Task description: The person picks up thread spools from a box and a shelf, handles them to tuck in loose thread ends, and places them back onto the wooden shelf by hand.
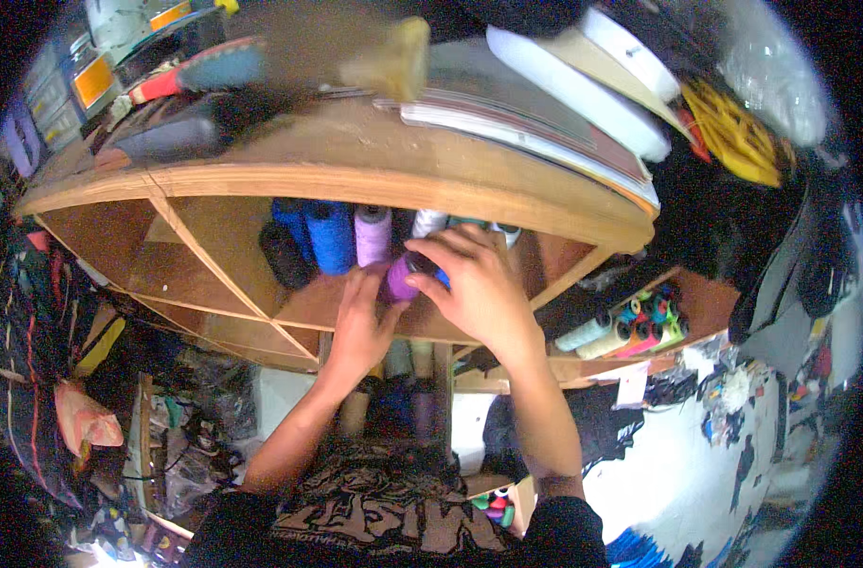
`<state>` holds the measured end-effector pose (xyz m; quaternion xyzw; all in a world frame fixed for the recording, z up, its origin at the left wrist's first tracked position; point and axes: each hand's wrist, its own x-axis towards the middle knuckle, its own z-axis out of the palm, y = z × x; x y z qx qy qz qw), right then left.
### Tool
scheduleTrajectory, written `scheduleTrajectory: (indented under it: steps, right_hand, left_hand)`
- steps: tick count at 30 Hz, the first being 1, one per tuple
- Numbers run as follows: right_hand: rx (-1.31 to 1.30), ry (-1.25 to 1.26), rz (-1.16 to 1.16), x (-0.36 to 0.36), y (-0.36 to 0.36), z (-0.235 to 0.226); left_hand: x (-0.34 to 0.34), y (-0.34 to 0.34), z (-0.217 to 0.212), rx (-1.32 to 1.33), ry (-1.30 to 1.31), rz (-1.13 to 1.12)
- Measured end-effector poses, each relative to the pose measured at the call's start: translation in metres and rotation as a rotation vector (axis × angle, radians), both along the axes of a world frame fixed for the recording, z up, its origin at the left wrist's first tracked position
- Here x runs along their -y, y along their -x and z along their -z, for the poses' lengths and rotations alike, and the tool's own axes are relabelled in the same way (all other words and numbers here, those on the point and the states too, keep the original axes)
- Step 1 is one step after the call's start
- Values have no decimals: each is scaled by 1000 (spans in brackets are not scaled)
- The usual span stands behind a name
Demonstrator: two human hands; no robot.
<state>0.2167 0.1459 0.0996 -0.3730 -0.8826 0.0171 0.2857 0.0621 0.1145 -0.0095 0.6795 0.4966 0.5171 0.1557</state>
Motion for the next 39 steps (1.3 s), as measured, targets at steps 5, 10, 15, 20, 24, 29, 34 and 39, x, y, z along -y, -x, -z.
scheduleTrajectory:
  steps: [5, 10, 15, 20, 24, 29, 34, 39]
  right_hand:
    - [16, 180, 144, -23, 1, -14]
    - [88, 5, 150, -56, 10, 7]
    - [73, -21, 131, -64, 16, 17]
    - [17, -36, 124, -60, 9, 19]
    - [-70, 43, 217, -33, 2, 1]
    - [-70, 289, 340, -2, -17, 7]
    - [-405, 460, 48, 24, -42, 15]
    - [-834, 738, -300, 48, -40, 11]
  left_hand:
    - [7, -3, -4, 126, -27, -134]
    - [14, -1, 8, 224, 76, -80]
    - [13, 0, 6, 294, 156, -93]
    - [9, -1, 9, 248, 115, -67]
    - [9, 3, 9, 230, 82, -57]
    - [8, 0, 0, 255, 178, -10]
    - [17, 5, -22, 225, 87, 131]
    - [46, 25, -39, 276, 126, 335]
